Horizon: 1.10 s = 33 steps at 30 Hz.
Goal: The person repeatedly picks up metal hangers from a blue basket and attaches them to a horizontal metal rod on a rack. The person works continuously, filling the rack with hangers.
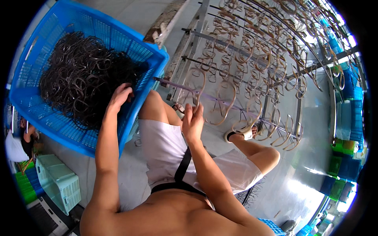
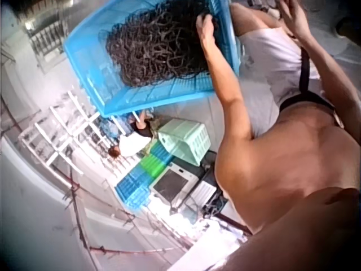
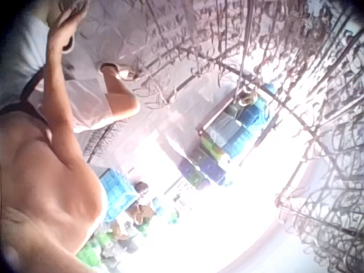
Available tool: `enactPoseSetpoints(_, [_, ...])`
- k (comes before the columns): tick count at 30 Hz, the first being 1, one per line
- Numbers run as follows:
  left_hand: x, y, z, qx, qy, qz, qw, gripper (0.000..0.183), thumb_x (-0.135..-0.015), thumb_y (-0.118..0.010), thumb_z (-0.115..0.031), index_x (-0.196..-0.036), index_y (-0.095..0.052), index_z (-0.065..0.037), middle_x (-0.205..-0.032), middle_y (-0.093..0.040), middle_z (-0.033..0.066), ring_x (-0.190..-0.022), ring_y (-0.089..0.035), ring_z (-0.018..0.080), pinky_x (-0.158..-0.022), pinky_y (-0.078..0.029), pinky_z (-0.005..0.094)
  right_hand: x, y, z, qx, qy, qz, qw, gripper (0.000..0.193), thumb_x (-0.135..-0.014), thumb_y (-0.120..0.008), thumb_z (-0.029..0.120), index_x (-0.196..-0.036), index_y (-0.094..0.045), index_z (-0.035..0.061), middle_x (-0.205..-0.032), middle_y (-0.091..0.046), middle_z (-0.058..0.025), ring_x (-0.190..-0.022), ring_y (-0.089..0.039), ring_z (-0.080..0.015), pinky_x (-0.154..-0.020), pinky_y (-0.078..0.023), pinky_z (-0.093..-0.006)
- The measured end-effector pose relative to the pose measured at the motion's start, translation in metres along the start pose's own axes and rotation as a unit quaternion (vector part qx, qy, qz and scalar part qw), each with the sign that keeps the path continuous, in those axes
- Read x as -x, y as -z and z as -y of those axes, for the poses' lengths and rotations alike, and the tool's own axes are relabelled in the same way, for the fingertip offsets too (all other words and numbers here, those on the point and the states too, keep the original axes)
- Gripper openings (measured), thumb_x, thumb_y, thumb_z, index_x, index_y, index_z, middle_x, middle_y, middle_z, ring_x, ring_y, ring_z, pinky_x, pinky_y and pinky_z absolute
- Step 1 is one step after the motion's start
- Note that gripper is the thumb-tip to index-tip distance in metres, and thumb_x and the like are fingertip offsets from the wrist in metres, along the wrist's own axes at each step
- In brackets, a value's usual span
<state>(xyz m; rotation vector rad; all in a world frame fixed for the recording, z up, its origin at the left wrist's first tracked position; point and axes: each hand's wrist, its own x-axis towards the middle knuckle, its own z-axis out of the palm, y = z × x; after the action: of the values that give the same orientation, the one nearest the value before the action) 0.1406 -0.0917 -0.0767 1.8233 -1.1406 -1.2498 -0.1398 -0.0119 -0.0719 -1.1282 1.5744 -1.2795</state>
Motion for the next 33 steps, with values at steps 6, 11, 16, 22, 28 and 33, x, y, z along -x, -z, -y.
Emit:
enactPoseSetpoints(6, [0.015,0.015,-0.008,-0.073,0.054,0.007,0.996,0.022,-0.082,-0.062,-0.023,-0.087,-0.064,-0.002,-0.061,-0.055,0.0003,-0.050,-0.047,0.0083,-0.043,-0.034,0.0245,0.016,0.012,-0.064,0.202,-0.138,0.107,0.964,0.044,-0.084,-0.058,0.036,-0.108,-0.054,-0.0007,-0.080,-0.065,-0.0179,-0.075,-0.063,-0.0313,-0.068,-0.048,-0.0400])
enactPoseSetpoints(11, [0.094,0.025,-0.049,0.302,-0.073,-0.045,0.949,0.011,-0.087,-0.058,-0.014,-0.089,-0.059,-0.003,-0.058,-0.037,-0.0067,-0.047,-0.030,0.0022,-0.043,-0.024,0.0196,0.049,0.020,0.015,0.099,0.067,0.197,0.973,0.023,-0.088,-0.055,0.014,-0.103,-0.056,-0.0038,-0.081,-0.057,-0.0136,-0.069,-0.057,-0.0208,-0.062,-0.045,-0.0293])
enactPoseSetpoints(16, [0.179,-0.079,-0.074,0.508,-0.176,-0.003,0.843,0.006,-0.091,-0.049,-0.007,-0.096,-0.052,-0.006,-0.055,-0.034,-0.0057,-0.047,-0.029,0.0032,-0.044,-0.022,0.0215,0.061,0.012,0.061,-0.278,-0.082,0.331,0.898,0.040,-0.099,-0.035,0.030,-0.124,-0.040,-0.0012,-0.103,-0.054,-0.0102,-0.090,-0.050,-0.0188,-0.079,-0.042,-0.0291])
enactPoseSetpoints(22, [0.185,-0.070,-0.090,0.440,-0.056,0.190,0.876,0.013,-0.087,-0.048,0.000,-0.098,-0.051,-0.005,-0.054,-0.032,-0.0064,-0.043,-0.025,0.0022,-0.043,-0.022,0.0193,0.057,0.064,0.048,0.005,0.090,0.027,0.996,0.056,-0.093,-0.047,0.033,-0.134,-0.029,-0.0011,-0.124,-0.043,-0.0132,-0.108,-0.045,-0.0227,-0.092,-0.036,-0.0369])
enactPoseSetpoints(28, [0.147,-0.089,-0.089,0.299,-0.069,0.302,0.902,0.016,-0.088,-0.056,-0.016,-0.098,-0.055,-0.003,-0.072,-0.053,0.0013,-0.056,-0.048,0.0072,-0.052,-0.040,0.0203,0.045,0.128,0.054,-0.055,0.094,0.332,0.937,0.019,-0.089,-0.059,0.015,-0.095,-0.060,-0.0031,-0.062,-0.060,-0.0047,-0.050,-0.053,-0.0075,-0.047,-0.044,-0.0212])
enactPoseSetpoints(33, [0.067,0.012,-0.079,-0.502,-0.173,-0.188,0.826,0.032,-0.080,-0.062,-0.019,-0.108,-0.059,-0.005,-0.107,-0.060,0.0178,-0.103,-0.056,0.0333,-0.086,-0.046,0.0436,0.044,0.227,0.060,-0.139,0.109,-0.073,0.982,0.030,-0.093,-0.051,0.019,-0.109,-0.051,-0.0061,-0.068,-0.055,-0.0053,-0.045,-0.045,-0.0090,-0.042,-0.039,-0.0212])
